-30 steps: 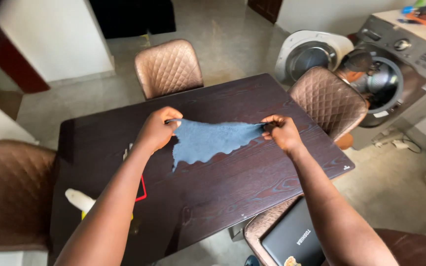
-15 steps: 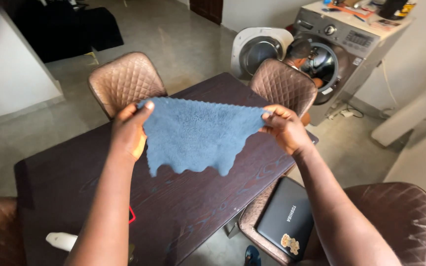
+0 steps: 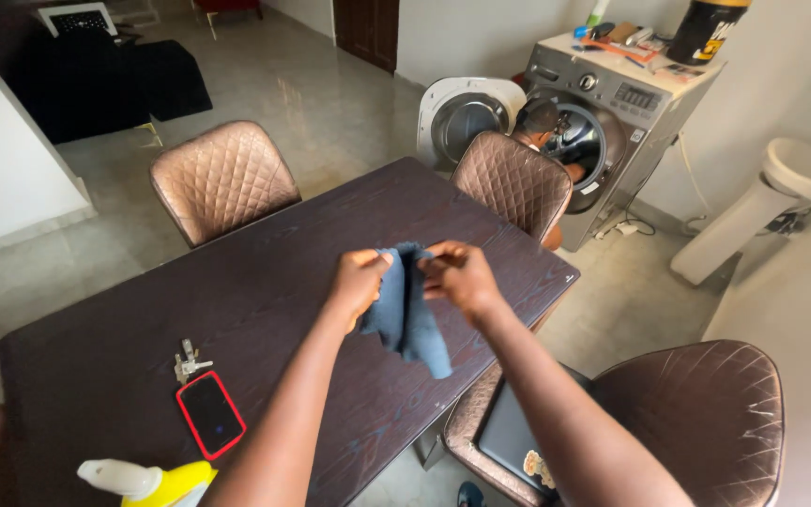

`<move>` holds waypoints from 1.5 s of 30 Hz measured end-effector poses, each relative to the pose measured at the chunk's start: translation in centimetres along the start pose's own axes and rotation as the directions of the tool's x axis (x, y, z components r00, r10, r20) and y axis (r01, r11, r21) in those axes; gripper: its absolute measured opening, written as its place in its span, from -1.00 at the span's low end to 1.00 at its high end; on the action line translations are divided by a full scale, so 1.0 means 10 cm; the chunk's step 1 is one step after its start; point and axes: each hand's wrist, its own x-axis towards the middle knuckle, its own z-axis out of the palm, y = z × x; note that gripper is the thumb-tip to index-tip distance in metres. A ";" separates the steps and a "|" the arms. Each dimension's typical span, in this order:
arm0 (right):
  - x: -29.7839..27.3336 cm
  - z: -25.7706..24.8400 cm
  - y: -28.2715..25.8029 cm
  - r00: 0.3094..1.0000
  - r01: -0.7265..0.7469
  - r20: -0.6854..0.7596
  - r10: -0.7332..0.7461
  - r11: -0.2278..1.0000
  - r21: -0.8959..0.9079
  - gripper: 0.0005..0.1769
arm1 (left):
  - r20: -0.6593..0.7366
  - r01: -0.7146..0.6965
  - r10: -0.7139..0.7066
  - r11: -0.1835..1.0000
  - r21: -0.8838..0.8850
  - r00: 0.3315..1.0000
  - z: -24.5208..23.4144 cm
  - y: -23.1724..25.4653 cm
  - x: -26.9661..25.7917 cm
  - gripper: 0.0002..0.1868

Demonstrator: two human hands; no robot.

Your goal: Wiping a wooden dining table with a blue cloth to clean it.

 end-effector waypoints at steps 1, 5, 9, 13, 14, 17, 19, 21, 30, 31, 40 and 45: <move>-0.08 0.09 -0.04 0.998 0.047 0.053 -0.045 0.998 -0.043 -0.95 | 0.052 -0.019 0.020 1.000 -0.020 0.998 0.05 -0.01 -0.03 -0.67; -0.21 0.24 -0.14 0.989 0.110 0.109 -0.098 0.987 -0.120 -0.88 | 0.117 0.003 0.003 0.998 -0.059 0.993 0.08 0.28 -0.26 -0.74; -0.31 0.23 -0.24 0.954 0.064 0.295 -0.058 0.998 -0.012 -0.75 | 0.154 -0.059 0.090 0.978 -0.198 0.984 0.03 0.14 -0.26 -0.88; -0.21 0.00 -0.27 0.869 0.089 0.495 -0.014 0.988 -0.129 -0.50 | 0.127 -0.194 0.222 0.960 -0.202 0.967 0.02 -0.06 -0.14 -0.80; -0.18 -0.09 -0.25 0.848 0.164 0.530 -0.015 0.958 -0.235 -0.51 | 0.108 -0.208 0.224 0.968 -0.138 0.969 0.06 -0.13 -0.10 -0.78; 0.04 -0.29 -0.07 0.801 0.225 0.597 -0.047 0.947 -0.228 -0.52 | 0.143 -0.273 0.279 0.960 -0.058 0.950 0.11 -0.14 -0.11 -0.79; -0.13 -0.19 -0.31 0.832 0.230 0.555 -0.017 0.920 -0.317 -0.43 | 0.197 -0.287 0.288 0.957 -0.032 0.937 0.09 -0.01 -0.22 -0.80; -0.19 -0.13 -0.48 0.861 0.240 0.508 -0.001 0.882 -0.405 -0.31 | 0.251 -0.313 0.305 0.950 -0.008 0.919 0.06 0.09 -0.22 -0.82; 0.25 -0.48 -0.26 0.606 0.779 0.769 -0.202 0.344 -0.524 -0.61 | 0.277 -0.394 0.334 0.897 0.202 0.901 0.07 0.33 0.05 -0.84; 0.21 -0.48 -0.36 0.721 0.674 0.675 -0.157 0.382 -0.632 -0.65 | 0.225 -0.345 0.289 0.899 0.269 0.930 0.09 0.36 0.07 -0.84; 0.50 -0.78 -0.57 0.895 0.423 0.420 -0.151 0.584 -0.692 -0.77 | 0.061 -0.296 0.292 0.901 0.316 0.955 0.40 0.29 0.54 -0.86; 0.79 -1.06 -0.46 0.892 0.447 0.348 -0.290 0.681 -0.580 -0.82 | 0.031 -0.354 0.353 0.932 0.071 0.935 0.54 0.15 0.93 -0.85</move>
